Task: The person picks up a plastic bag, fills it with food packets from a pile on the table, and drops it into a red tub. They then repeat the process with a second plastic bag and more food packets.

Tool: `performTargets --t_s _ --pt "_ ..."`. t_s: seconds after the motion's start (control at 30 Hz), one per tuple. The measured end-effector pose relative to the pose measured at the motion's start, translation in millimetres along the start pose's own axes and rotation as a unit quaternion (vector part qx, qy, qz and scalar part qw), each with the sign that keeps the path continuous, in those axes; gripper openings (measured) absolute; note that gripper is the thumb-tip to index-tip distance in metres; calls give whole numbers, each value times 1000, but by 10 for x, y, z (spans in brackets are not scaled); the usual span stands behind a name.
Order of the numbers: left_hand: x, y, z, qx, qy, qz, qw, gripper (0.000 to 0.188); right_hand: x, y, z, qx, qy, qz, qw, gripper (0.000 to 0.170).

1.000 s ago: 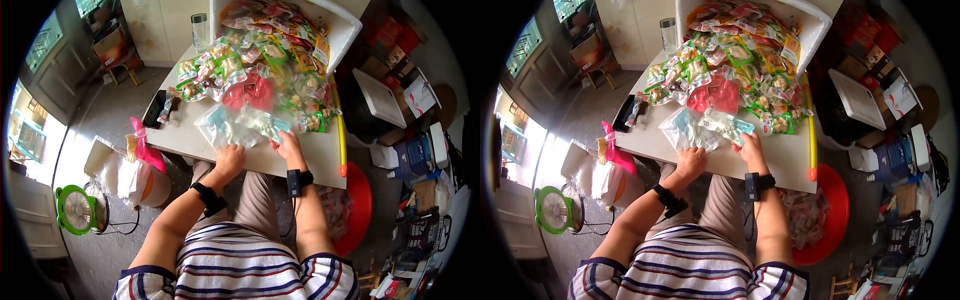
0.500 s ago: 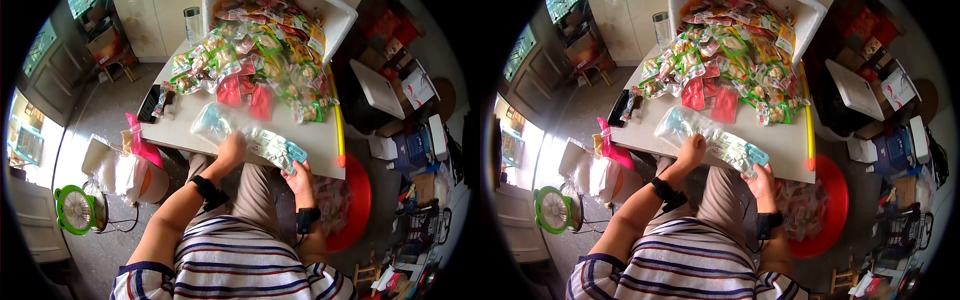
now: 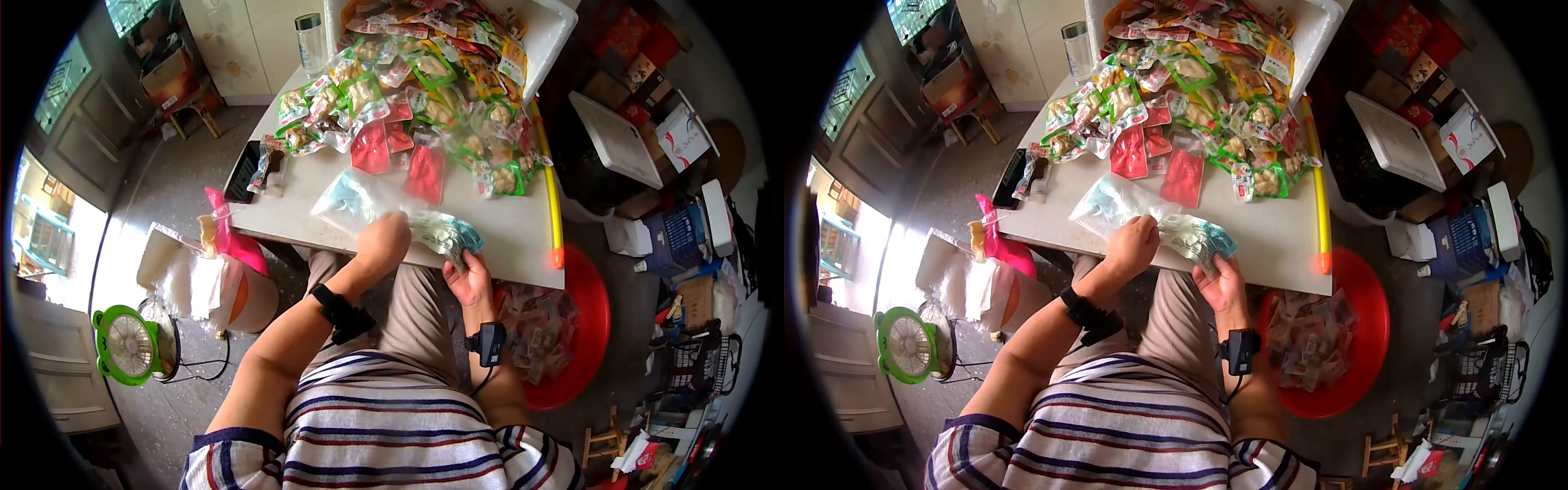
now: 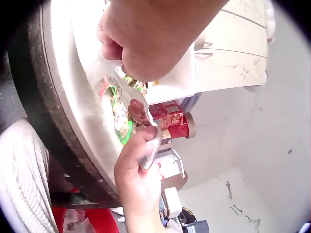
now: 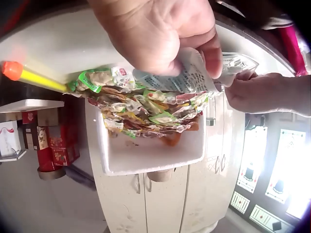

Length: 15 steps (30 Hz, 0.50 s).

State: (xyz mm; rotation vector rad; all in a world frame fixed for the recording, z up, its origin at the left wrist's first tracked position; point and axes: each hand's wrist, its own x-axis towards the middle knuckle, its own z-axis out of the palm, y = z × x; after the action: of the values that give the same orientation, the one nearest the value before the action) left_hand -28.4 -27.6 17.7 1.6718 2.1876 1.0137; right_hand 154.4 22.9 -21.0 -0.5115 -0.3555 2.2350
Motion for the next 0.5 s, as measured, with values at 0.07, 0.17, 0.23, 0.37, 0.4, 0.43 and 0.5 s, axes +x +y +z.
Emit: performTargets --t_s 0.07,0.17,0.23,0.37,0.4,0.43,0.5 --pt "3 67 -39 19 -4 9 1000 12 8 54 86 -15 10 10 1000 25" --pt "-29 100 -42 53 -19 25 998 11 -21 160 164 -200 31 33 979 27" --pt "-97 78 -5 71 -28 47 996 11 -44 186 199 -307 52 70 948 23" --pt "-234 42 -19 92 -51 55 993 10 11 106 160 -519 55 37 852 17" --pt "-257 21 -21 99 -49 58 992 10 22 69 151 -543 60 36 837 15" --pt "-272 -2 -19 106 -45 61 991 10 41 53 158 -566 63 35 821 13" --pt "-295 -46 17 109 -48 58 991 9 68 118 215 -517 53 24 854 11"
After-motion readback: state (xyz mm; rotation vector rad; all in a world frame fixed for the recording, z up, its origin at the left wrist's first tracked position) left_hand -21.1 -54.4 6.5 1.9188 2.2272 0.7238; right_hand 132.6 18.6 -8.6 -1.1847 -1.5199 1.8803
